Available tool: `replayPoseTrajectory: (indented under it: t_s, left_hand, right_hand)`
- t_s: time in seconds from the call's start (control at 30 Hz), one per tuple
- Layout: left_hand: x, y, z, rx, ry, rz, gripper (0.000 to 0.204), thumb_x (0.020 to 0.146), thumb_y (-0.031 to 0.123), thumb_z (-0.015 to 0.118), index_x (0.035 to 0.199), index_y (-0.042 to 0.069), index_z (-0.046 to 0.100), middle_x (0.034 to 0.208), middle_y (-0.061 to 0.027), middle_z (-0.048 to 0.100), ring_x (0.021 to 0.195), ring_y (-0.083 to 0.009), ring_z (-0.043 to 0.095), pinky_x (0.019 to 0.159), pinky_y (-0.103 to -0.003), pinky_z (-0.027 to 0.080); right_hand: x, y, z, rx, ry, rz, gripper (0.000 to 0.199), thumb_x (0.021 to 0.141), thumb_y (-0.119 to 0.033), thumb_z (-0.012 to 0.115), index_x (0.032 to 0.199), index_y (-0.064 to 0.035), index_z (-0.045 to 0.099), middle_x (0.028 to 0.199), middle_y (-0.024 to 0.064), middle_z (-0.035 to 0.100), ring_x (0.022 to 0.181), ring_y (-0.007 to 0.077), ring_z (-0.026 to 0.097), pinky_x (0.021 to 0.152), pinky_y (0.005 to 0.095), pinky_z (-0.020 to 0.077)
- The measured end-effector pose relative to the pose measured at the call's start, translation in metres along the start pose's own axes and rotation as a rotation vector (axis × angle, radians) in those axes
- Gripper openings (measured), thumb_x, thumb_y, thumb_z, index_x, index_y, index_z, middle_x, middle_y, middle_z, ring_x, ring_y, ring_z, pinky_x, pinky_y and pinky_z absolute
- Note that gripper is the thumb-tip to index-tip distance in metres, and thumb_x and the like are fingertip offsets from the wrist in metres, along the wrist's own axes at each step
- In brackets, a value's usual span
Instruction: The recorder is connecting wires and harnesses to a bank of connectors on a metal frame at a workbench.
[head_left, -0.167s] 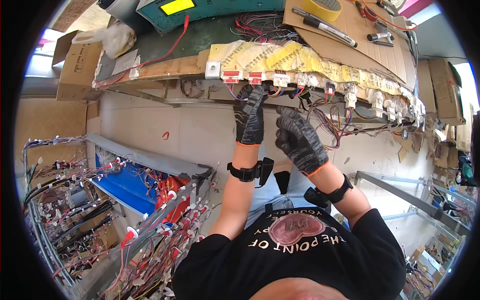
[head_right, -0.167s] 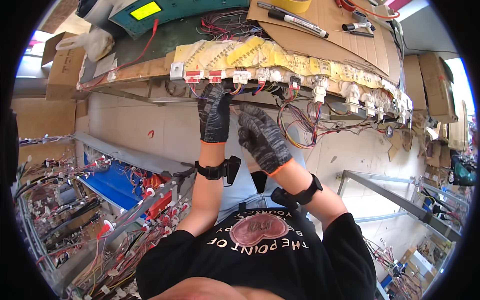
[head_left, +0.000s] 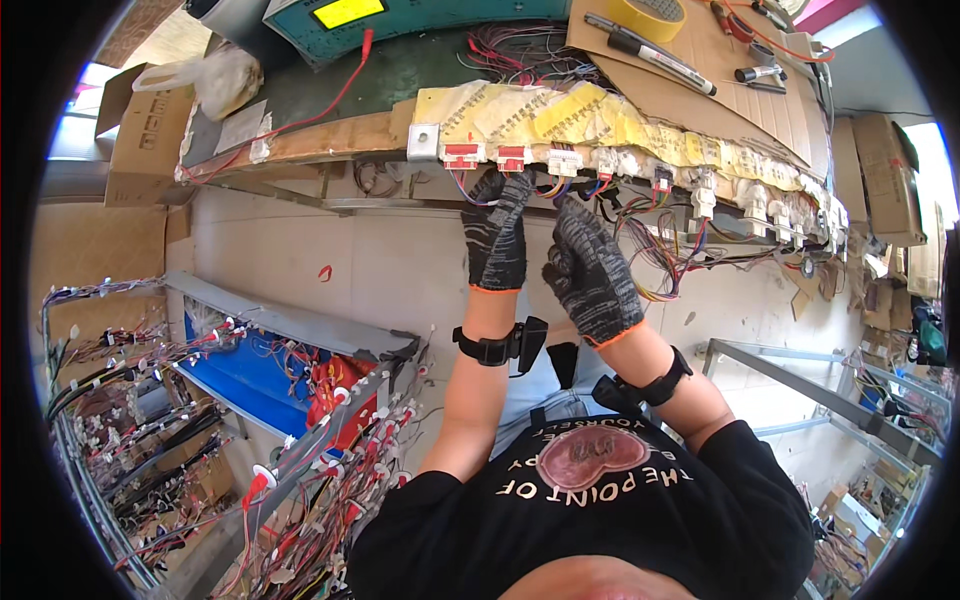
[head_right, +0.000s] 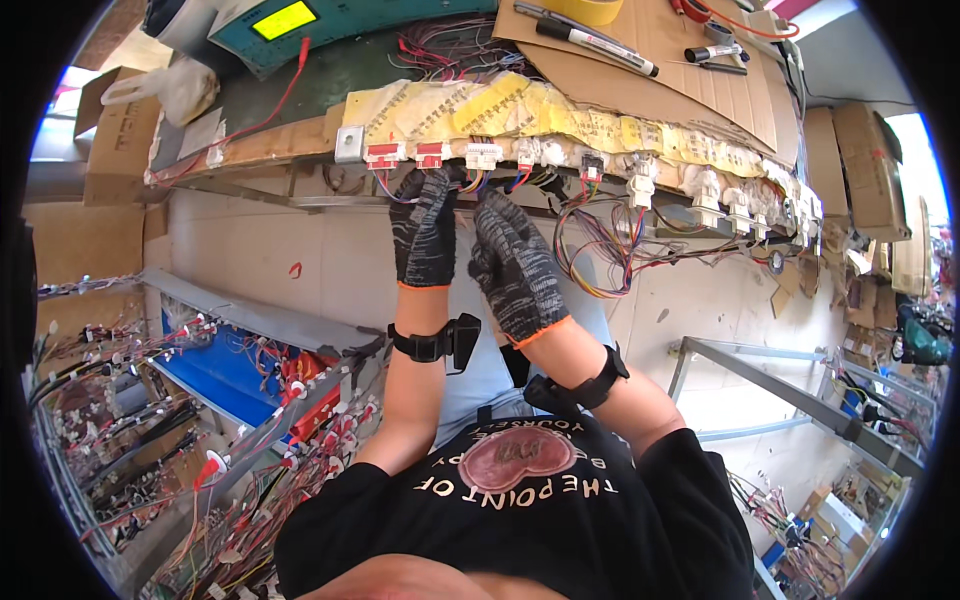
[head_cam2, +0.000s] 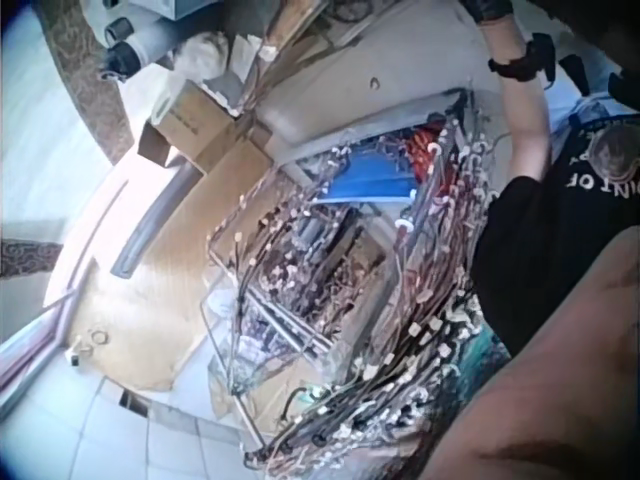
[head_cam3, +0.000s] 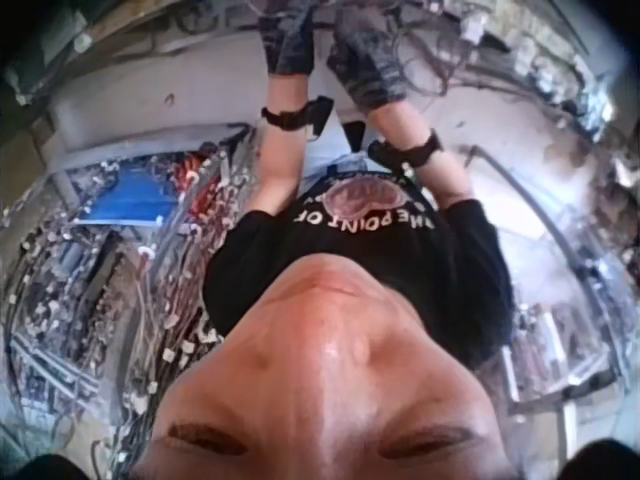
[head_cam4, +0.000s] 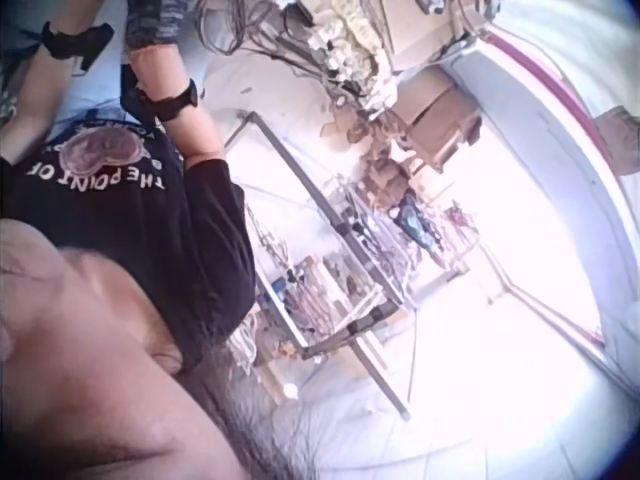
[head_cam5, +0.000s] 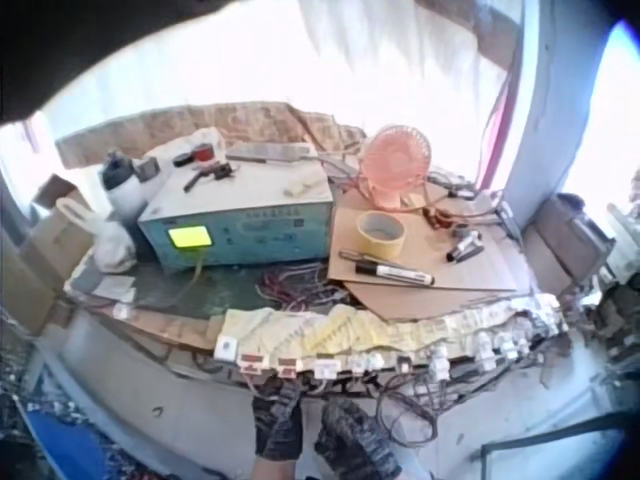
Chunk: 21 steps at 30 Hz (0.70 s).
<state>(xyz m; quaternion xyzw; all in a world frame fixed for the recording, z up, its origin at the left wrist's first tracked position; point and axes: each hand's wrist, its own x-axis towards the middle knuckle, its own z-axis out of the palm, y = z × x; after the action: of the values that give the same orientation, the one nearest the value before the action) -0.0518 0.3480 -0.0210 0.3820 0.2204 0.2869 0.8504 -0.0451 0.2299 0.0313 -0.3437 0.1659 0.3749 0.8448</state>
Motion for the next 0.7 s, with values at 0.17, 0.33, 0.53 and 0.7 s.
replayPoseTrajectory:
  t_s: [0.17, 0.33, 0.53, 0.7]
  left_hand:
    - [0.001, 0.010, -0.001, 0.001, -0.025, 0.037, 0.019, 0.081, 0.002, 0.060, 0.100, -0.003, 0.061, 0.094, -0.0075, 0.063, 0.084, -0.0137, 0.058, 0.077, -0.028, 0.047]
    - [-0.001, 0.022, 0.005, 0.023, -0.070, 0.015, 0.016, 0.081, 0.004, 0.062, 0.096, 0.001, 0.062, 0.088, -0.0037, 0.064, 0.079, -0.0104, 0.056, 0.073, -0.027, 0.043]
    - [-0.010, 0.039, 0.012, 0.154, -0.169, 0.002, 0.013, 0.086, 0.012, 0.058, 0.094, 0.003, 0.062, 0.090, -0.0050, 0.063, 0.076, -0.0099, 0.058, 0.065, -0.024, 0.047]
    - [-0.019, 0.010, 0.014, 0.415, -0.145, 0.158, 0.020, 0.088, 0.014, 0.052, 0.101, 0.000, 0.059, 0.099, -0.0086, 0.061, 0.086, -0.0139, 0.058, 0.074, -0.028, 0.048]
  right_hand:
    - [0.009, 0.007, 0.017, 0.005, 0.036, -0.027, 0.011, 0.086, -0.018, 0.058, 0.097, -0.0185, 0.057, 0.067, -0.0068, 0.043, 0.056, 0.0057, 0.041, 0.053, 0.0225, 0.0338]
    - [0.016, 0.017, 0.033, 0.017, 0.092, -0.116, 0.006, 0.085, -0.019, 0.059, 0.092, -0.0197, 0.058, 0.062, -0.0081, 0.041, 0.053, 0.0044, 0.037, 0.051, 0.0226, 0.0330]
    - [0.033, 0.025, 0.033, -1.027, 0.113, -0.773, 0.018, 0.083, -0.009, 0.057, 0.101, -0.0038, 0.056, 0.074, 0.0156, 0.055, 0.068, 0.0182, 0.055, 0.059, 0.0309, 0.0456]
    - [0.034, 0.021, 0.024, -0.057, 0.063, -0.330, 0.014, 0.087, -0.015, 0.057, 0.097, -0.0060, 0.060, 0.079, 0.0000, 0.060, 0.072, 0.0093, 0.053, 0.062, 0.0230, 0.0439]
